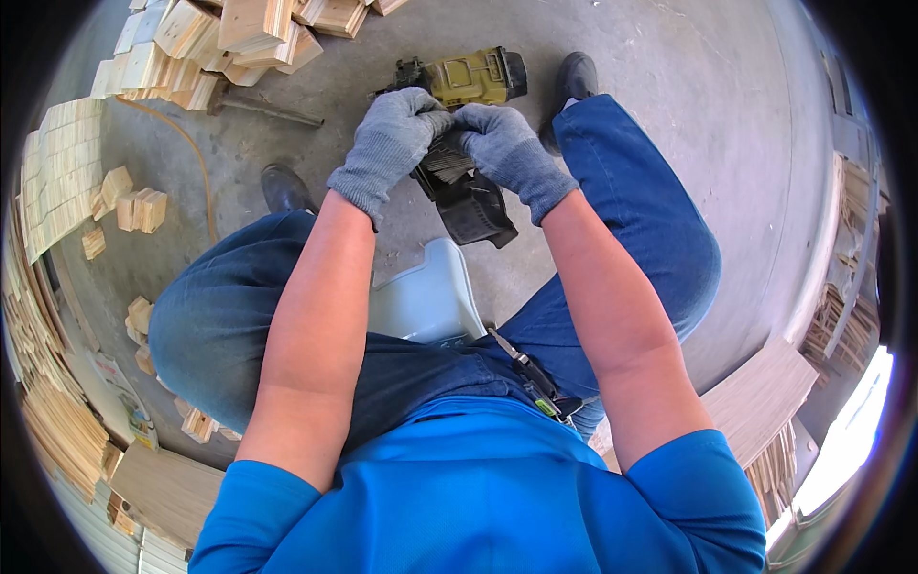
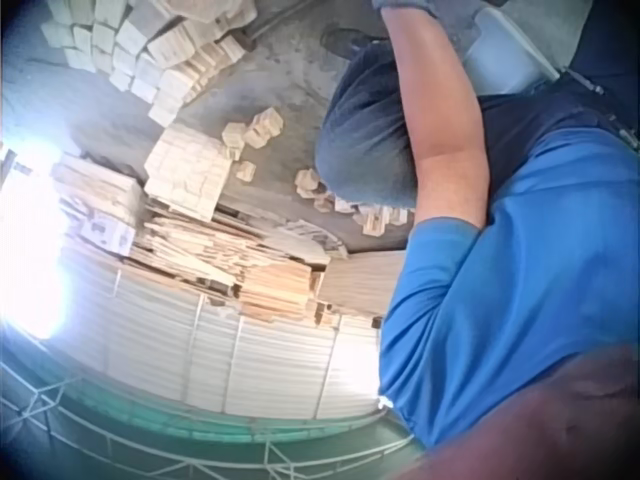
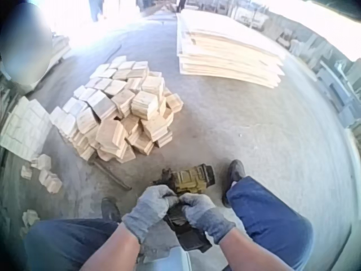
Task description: The person repeatedly loads strips of nails into a pneumatic nail gun while seated. The person adjusts the nail strips and closes the magazine, then briefly holds the gun upright before continuing to load more nails.
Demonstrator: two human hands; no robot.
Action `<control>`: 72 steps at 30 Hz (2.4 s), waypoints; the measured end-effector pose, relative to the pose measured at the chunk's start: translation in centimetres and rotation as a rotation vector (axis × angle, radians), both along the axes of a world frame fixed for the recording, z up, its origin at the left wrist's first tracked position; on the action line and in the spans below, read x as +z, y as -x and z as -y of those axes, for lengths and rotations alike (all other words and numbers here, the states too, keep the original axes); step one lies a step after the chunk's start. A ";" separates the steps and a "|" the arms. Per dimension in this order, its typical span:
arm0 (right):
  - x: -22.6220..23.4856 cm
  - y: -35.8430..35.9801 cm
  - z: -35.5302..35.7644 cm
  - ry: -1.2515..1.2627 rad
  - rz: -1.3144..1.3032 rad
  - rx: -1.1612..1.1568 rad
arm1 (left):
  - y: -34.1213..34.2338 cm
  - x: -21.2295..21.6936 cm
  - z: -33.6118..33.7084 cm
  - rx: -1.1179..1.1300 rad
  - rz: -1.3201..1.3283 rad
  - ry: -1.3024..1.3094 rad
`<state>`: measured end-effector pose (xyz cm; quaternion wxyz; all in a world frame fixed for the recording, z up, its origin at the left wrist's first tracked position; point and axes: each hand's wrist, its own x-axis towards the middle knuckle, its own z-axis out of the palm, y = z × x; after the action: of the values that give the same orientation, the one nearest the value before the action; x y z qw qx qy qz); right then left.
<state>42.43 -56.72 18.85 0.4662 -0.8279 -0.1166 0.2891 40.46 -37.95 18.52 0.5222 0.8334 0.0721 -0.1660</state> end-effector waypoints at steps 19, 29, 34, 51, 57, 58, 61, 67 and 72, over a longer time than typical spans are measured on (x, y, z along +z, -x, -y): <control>0.8 -0.9 0.8 0.073 -0.017 -0.031 | -0.8 1.9 -3.0 0.107 -0.131 0.231; 2.1 -0.9 0.1 0.036 -0.160 -0.090 | -0.2 1.0 -3.8 0.000 -0.156 0.298; 0.7 -1.1 0.6 -0.084 -0.113 -0.178 | -0.2 0.9 -3.5 -0.052 -0.143 0.252; 0.5 -1.2 0.1 -0.075 -0.088 -0.218 | -0.4 0.4 -2.4 -0.022 0.045 0.032; 0.7 -1.2 0.2 -0.048 -0.070 -0.211 | 0.0 0.7 -2.0 0.112 -0.079 0.258; 0.4 -1.3 0.3 -0.046 -0.069 -0.204 | 0.0 0.7 -1.9 0.128 -0.090 0.289; 0.4 -1.2 0.0 -0.064 -0.105 -0.218 | 0.1 0.6 -1.8 0.182 -0.121 0.361; 0.4 -1.2 -0.4 -0.136 -0.181 -0.298 | 0.1 -0.2 -1.2 0.277 -0.056 0.375; 0.4 -1.2 -0.7 -0.154 -0.174 -0.340 | 0.0 -0.7 -0.8 0.338 -0.038 0.379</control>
<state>43.62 -56.03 19.23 0.5785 -0.7694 0.0438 0.2671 40.50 -37.10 17.85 0.6879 0.6936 0.1876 -0.1024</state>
